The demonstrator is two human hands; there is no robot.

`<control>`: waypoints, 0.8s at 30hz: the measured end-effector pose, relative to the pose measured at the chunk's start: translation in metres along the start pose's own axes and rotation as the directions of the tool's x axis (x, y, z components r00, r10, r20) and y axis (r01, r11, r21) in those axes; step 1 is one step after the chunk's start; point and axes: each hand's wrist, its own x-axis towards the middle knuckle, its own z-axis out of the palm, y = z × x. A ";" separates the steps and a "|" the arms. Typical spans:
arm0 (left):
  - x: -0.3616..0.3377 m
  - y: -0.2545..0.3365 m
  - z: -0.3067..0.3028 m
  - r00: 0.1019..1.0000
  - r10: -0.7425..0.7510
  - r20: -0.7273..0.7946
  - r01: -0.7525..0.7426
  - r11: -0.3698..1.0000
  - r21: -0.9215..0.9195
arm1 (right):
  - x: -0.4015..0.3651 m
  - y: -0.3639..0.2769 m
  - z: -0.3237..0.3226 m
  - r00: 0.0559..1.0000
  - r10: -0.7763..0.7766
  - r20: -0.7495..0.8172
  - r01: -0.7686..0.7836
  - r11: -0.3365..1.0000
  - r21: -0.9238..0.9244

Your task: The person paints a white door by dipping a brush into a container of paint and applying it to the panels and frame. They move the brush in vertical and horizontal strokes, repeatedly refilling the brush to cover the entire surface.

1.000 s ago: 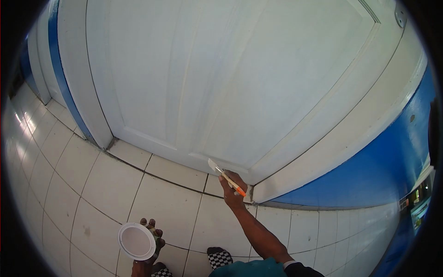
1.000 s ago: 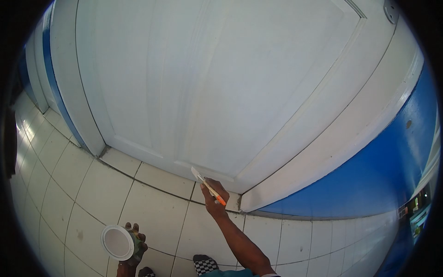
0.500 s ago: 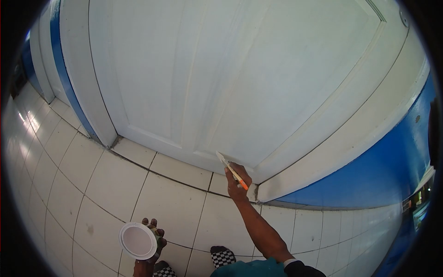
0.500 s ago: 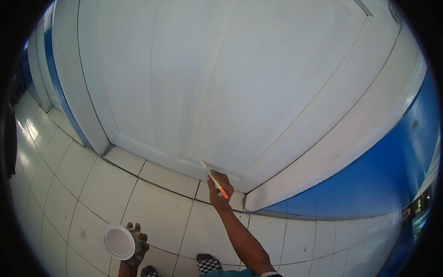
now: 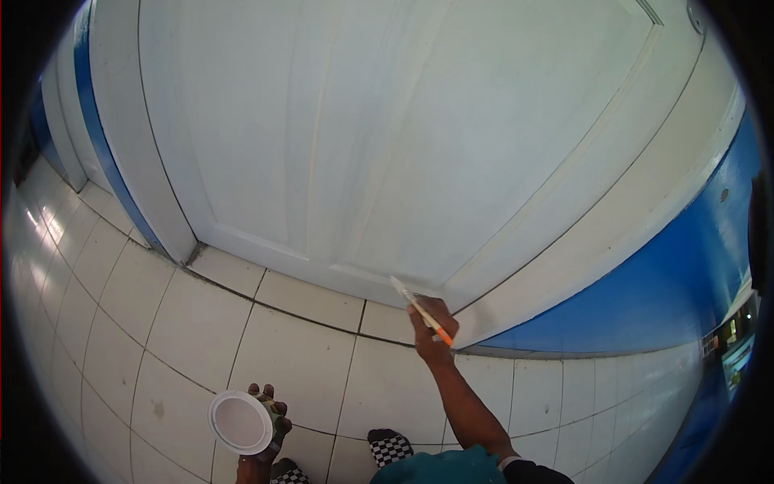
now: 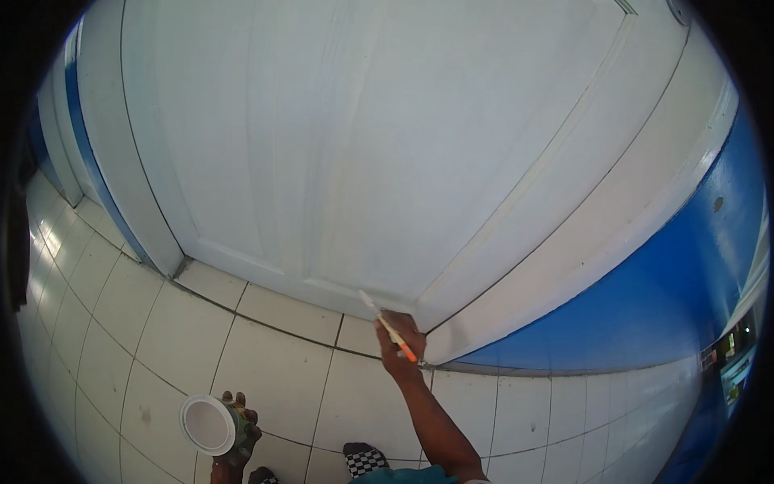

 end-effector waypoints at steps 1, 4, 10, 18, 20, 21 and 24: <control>0.001 0.000 0.000 1.000 -0.004 -0.001 0.004 1.000 0.003 | 0.003 -0.003 0.017 0.998 -0.026 0.052 0.025 0.999 0.026; 0.000 0.000 0.000 1.000 -0.012 -0.006 0.012 1.000 0.002 | 0.007 0.010 0.063 0.993 0.038 0.112 -0.056 0.985 0.164; -0.006 0.003 0.003 0.999 0.017 -0.048 -0.018 1.000 -0.002 | 0.012 0.022 0.071 0.995 0.088 0.044 -0.093 0.987 0.128; -0.007 0.005 -0.002 0.999 0.016 -0.042 -0.014 0.999 0.039 | -0.008 0.030 -0.026 0.959 0.179 -0.222 -0.192 0.981 -0.036; -0.005 0.004 -0.001 0.999 0.008 -0.039 -0.007 0.999 0.031 | -0.010 0.027 -0.038 0.934 0.232 -0.271 -0.247 0.969 -0.020; -0.005 0.003 -0.002 0.999 0.010 -0.045 -0.009 0.999 0.031 | -0.009 0.022 -0.037 0.959 0.183 -0.215 -0.191 0.981 -0.018; -0.003 0.002 -0.005 0.999 0.005 -0.052 -0.003 1.000 0.025 | -0.004 0.010 -0.013 1.000 0.012 -0.027 -0.012 1.000 -0.018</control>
